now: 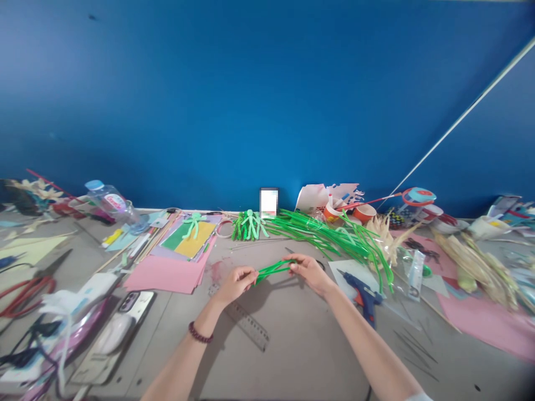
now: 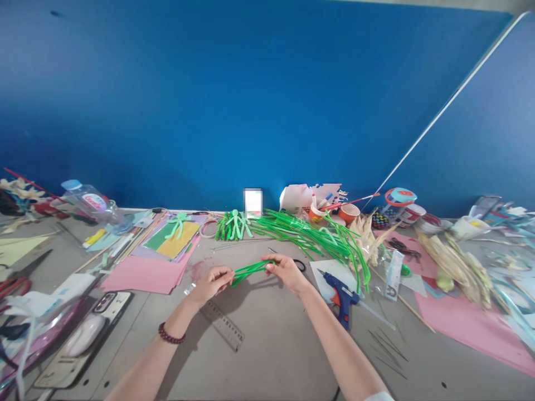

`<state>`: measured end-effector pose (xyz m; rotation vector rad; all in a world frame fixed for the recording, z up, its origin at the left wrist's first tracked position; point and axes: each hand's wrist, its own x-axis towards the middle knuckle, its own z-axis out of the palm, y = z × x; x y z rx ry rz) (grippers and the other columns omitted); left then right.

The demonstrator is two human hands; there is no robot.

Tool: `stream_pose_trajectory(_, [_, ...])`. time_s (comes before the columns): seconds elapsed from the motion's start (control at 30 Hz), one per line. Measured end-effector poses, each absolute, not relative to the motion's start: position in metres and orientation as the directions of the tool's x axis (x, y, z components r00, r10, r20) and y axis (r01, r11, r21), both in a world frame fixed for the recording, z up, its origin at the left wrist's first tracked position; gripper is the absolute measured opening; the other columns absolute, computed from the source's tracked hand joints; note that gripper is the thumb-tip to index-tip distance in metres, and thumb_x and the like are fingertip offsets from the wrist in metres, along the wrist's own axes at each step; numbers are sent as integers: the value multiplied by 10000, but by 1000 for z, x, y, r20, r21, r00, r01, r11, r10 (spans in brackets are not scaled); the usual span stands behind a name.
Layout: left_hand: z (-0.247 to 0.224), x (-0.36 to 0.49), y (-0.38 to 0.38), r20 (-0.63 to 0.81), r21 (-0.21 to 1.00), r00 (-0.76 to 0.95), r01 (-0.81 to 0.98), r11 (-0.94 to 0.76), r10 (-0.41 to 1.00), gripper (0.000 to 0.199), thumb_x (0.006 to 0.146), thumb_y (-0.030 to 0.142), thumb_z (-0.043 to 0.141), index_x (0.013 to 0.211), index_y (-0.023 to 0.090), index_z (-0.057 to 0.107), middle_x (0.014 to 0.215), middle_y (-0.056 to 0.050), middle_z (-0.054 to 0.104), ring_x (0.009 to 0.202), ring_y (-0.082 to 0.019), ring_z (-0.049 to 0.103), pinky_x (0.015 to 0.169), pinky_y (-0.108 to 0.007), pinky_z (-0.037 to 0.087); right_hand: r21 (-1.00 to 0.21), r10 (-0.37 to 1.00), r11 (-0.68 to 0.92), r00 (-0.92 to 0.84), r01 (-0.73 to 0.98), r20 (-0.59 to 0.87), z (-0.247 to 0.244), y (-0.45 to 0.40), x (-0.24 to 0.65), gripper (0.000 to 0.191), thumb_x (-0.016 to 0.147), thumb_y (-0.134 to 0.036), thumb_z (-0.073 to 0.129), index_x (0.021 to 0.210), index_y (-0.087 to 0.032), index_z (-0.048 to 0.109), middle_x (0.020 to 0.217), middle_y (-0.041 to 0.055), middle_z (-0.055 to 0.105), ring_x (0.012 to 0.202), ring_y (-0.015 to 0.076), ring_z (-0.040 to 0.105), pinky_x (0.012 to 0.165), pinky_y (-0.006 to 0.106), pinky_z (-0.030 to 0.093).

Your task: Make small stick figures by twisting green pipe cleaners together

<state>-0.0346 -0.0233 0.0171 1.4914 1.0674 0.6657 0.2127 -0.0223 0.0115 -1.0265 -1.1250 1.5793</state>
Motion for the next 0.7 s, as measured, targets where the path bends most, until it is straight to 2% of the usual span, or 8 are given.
stream_pose_trajectory(0.1, [18, -36, -23, -167, 965, 431, 257, 56, 887, 428, 802, 528, 508, 585, 159, 508, 457, 59, 370, 422, -68, 318, 432, -210, 220, -990, 968, -101, -239, -98, -76, 11, -21, 213, 451, 544, -272, 815, 977, -200, 709, 888, 35, 690, 672, 121, 601, 667, 274, 513])
stream_pose_trajectory(0.27, [18, -39, -21, -184, 960, 484, 274, 51, 856, 413, 796, 512, 519, 588, 155, 518, 454, 57, 380, 421, -69, 322, 433, -212, 216, -997, 977, -46, -205, 55, -57, 13, -20, 216, 346, 605, -306, 760, 925, -175, 734, 814, 53, 710, 615, 140, 617, 662, 306, 512])
stream_pose_trajectory(0.47, [16, -41, -20, -191, 960, 481, 274, 60, 856, 414, 797, 515, 516, 588, 158, 515, 456, 57, 381, 413, -67, 313, 422, -212, 207, -990, 973, -140, -181, 18, -141, 11, -20, 217, 379, 636, -341, 732, 966, -154, 722, 728, 65, 729, 694, 196, 683, 753, 356, 523])
stream_pose_trajectory(0.7, [15, -43, -17, -202, 954, 474, 291, 64, 857, 411, 799, 519, 508, 599, 161, 521, 464, 52, 393, 417, -71, 322, 417, -217, 205, -992, 989, -121, -80, 37, -124, 11, -20, 210, 330, 622, -392, 722, 868, -174, 742, 668, 55, 725, 677, 229, 699, 718, 378, 555])
